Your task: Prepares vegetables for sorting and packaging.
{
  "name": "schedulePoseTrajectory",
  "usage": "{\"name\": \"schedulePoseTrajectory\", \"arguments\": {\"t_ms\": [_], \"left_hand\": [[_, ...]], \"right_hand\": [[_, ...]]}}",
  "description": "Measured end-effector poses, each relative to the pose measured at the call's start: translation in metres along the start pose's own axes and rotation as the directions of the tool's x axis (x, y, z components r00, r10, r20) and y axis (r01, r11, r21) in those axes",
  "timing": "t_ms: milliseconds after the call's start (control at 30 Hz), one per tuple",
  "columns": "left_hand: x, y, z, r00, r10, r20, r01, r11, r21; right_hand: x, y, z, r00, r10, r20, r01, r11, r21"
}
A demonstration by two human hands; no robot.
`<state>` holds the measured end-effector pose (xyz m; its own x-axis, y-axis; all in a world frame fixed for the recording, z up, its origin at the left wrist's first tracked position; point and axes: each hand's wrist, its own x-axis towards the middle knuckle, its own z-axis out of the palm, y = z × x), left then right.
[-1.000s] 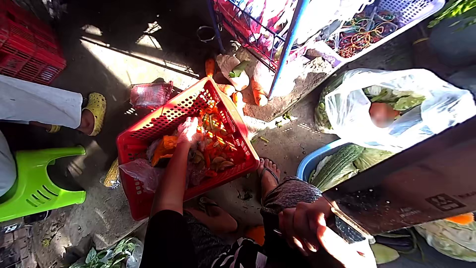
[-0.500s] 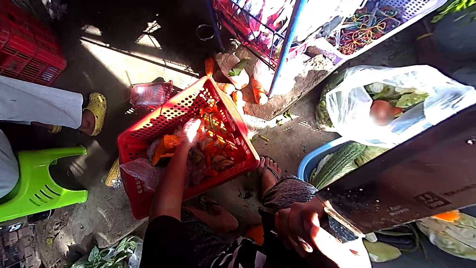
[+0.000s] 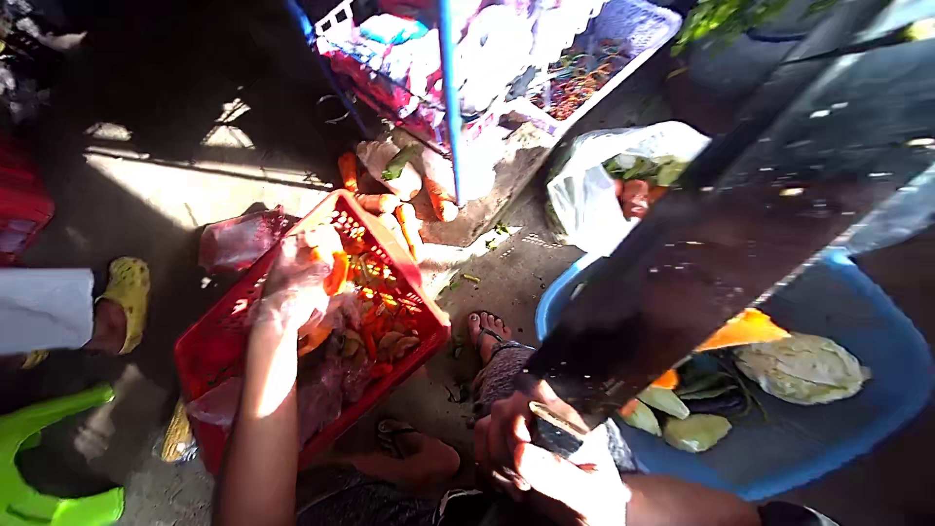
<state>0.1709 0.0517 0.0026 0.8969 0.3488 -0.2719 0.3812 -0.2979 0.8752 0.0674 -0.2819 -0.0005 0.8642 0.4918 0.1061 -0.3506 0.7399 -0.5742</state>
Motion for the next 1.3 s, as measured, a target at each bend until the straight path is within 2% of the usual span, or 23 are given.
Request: {"name": "schedulePoseTrajectory", "arguments": {"t_ms": [67,133,167,233,400,500,567,633,667,700,733,767,800,833,900,933,1000,1033,1100,1133,1167,1233,1300], "left_hand": [[0.009,0.033,0.030,0.960,0.216,0.179,-0.145,0.927,-0.345],[0.016,0.071,0.076,0.881,0.329,0.339,-0.140,0.868,-0.477],[0.015,0.089,0.104,0.871,0.324,0.369,-0.147,0.889,-0.434],[0.016,0.119,0.165,0.889,0.226,0.398,-0.175,0.971,-0.161],[0.061,0.137,0.324,0.773,0.230,0.591,-0.152,0.972,-0.180],[0.075,0.131,0.382,0.765,0.157,0.624,-0.268,0.959,0.087],[0.082,0.126,0.396,0.729,0.128,0.673,-0.344,0.918,0.199],[0.083,0.130,0.388,0.701,0.111,0.704,-0.358,0.909,0.213],[0.081,0.131,0.377,0.698,0.115,0.707,-0.316,0.935,0.160],[0.080,0.132,0.363,0.684,0.102,0.722,-0.199,0.979,0.051],[0.082,0.127,0.351,0.659,0.083,0.748,-0.007,0.995,-0.104],[0.082,0.124,0.336,0.622,0.085,0.778,0.165,0.957,-0.237],[0.082,0.118,0.316,0.584,0.127,0.802,0.271,0.900,-0.340],[0.079,0.108,0.294,0.560,0.213,0.801,0.309,0.843,-0.440],[0.071,0.087,0.251,0.513,0.378,0.771,0.276,0.777,-0.565],[0.063,0.088,0.233,0.542,0.363,0.758,0.261,0.785,-0.562],[0.048,0.104,0.203,0.662,0.191,0.725,0.289,0.827,-0.482],[0.041,0.106,0.182,0.684,0.147,0.714,0.295,0.840,-0.456],[0.028,0.087,0.123,0.679,0.236,0.696,0.195,0.855,-0.481],[0.022,0.074,0.091,0.706,0.280,0.650,0.100,0.869,-0.484],[0.013,0.064,0.062,0.772,0.286,0.568,0.000,0.893,-0.449],[-0.001,0.040,0.016,0.907,0.208,0.366,-0.111,0.957,-0.268],[-0.006,0.008,-0.010,0.967,0.119,0.223,-0.126,0.992,0.016]], "right_hand": [[-0.003,-0.001,0.002,0.997,-0.072,-0.020,0.073,0.995,0.067],[-0.005,-0.004,0.001,0.986,-0.167,-0.011,0.166,0.973,0.158],[-0.006,-0.006,-0.001,0.980,-0.201,-0.008,0.199,0.961,0.190],[-0.011,-0.013,-0.008,0.969,-0.249,0.001,0.244,0.951,0.192],[-0.021,-0.029,-0.021,0.958,-0.287,-0.016,0.284,0.935,0.211],[-0.020,-0.045,-0.022,0.960,-0.268,-0.074,0.273,0.959,0.071],[-0.018,-0.049,-0.025,0.966,-0.254,-0.052,0.258,0.961,0.097],[-0.017,-0.052,-0.027,0.975,-0.219,-0.043,0.222,0.971,0.087],[-0.016,-0.053,-0.027,0.978,-0.201,-0.044,0.204,0.976,0.074],[-0.015,-0.054,-0.026,0.981,-0.191,-0.043,0.194,0.978,0.078],[-0.014,-0.055,-0.024,0.984,-0.170,-0.043,0.174,0.981,0.087],[-0.014,-0.054,-0.022,0.986,-0.160,-0.039,0.163,0.980,0.116],[-0.014,-0.049,-0.021,0.987,-0.161,-0.025,0.163,0.971,0.174],[-0.014,-0.039,-0.022,0.983,-0.183,-0.003,0.178,0.951,0.252],[-0.013,-0.027,-0.022,0.978,-0.210,0.024,0.194,0.939,0.284],[-0.012,-0.024,-0.020,0.978,-0.207,0.031,0.191,0.942,0.276],[-0.009,-0.022,-0.016,0.982,-0.187,0.036,0.176,0.962,0.210],[-0.009,-0.022,-0.014,0.983,-0.177,0.040,0.169,0.974,0.151],[-0.007,-0.021,-0.010,0.981,-0.182,0.064,0.180,0.983,0.037],[-0.005,-0.020,-0.008,0.980,-0.184,0.079,0.184,0.983,0.008],[-0.004,-0.019,-0.006,0.980,-0.179,0.083,0.180,0.984,-0.003],[0.000,-0.017,-0.002,0.982,-0.170,0.086,0.172,0.985,-0.013],[0.003,-0.015,0.002,0.983,-0.151,0.104,0.157,0.986,-0.051]]}}
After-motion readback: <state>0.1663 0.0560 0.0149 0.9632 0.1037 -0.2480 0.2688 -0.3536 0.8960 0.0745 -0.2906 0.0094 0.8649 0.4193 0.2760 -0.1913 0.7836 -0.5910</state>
